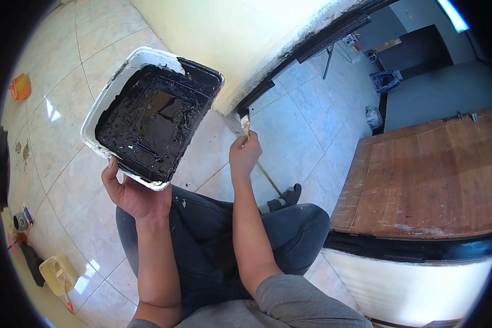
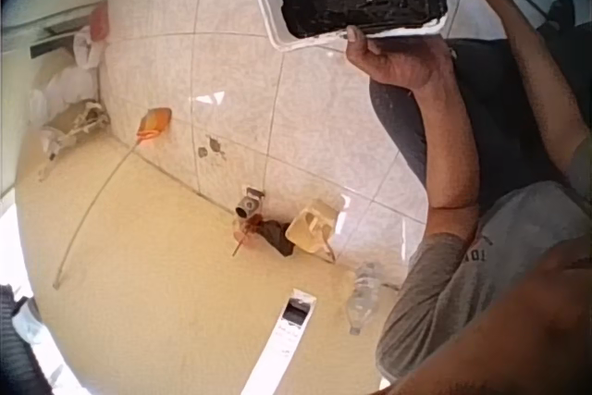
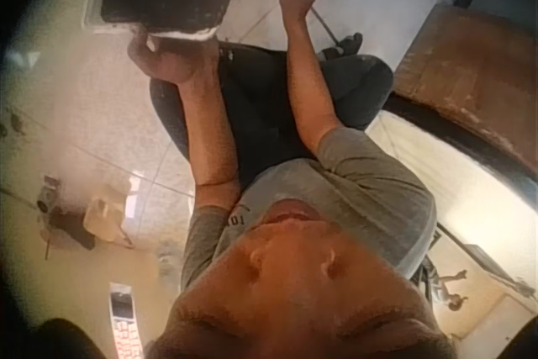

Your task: The person paints the edges of a door frame using black paint and a brush. They dip the brush into a container of paint and apply it to the wooden frame while sitting on the floor.

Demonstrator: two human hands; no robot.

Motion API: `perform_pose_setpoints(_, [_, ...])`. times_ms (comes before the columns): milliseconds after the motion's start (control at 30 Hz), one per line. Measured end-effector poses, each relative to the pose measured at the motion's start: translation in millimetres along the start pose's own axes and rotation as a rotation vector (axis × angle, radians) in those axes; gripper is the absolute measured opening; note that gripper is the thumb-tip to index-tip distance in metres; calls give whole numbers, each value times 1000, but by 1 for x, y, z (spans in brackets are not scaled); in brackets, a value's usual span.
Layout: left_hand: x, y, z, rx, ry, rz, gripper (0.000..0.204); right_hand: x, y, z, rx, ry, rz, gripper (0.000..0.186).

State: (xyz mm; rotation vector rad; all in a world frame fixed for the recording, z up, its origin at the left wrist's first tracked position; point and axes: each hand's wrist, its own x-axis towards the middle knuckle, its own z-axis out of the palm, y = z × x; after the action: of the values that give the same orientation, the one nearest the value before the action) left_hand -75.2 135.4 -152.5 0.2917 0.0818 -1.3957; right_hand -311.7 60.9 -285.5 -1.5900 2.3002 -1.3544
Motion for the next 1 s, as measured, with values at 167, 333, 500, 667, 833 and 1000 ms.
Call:
perform_pose_setpoints(167, [1, 2, -4, -19, -22, -19, 67, -14, -10, 4, -51, -62, 58, 17])
perform_pose_setpoints(333, [1, 1, -3, -37, -36, -22, 66, 9, 0, 6, -68, -20, 2, 16])
perform_pose_setpoints(500, [1, 1, -4, -25, -33, -18, 67, 8, -7, -4, 46, 35, 41, 15])
perform_pose_setpoints(667, [1, 1, -2, -9, -14, -2, 67, -2, -1, 2, -26, 16, 49, 15])
perform_pose_setpoints(833, [1, 1, -1, -22, -32, -7, 66, 16, 4, 1, -54, -15, 30, 15])
perform_pose_setpoints(1000, [1, 1, -2, -26, -35, -8, 65, 14, -21, -19, 40, 111, 53, 15])
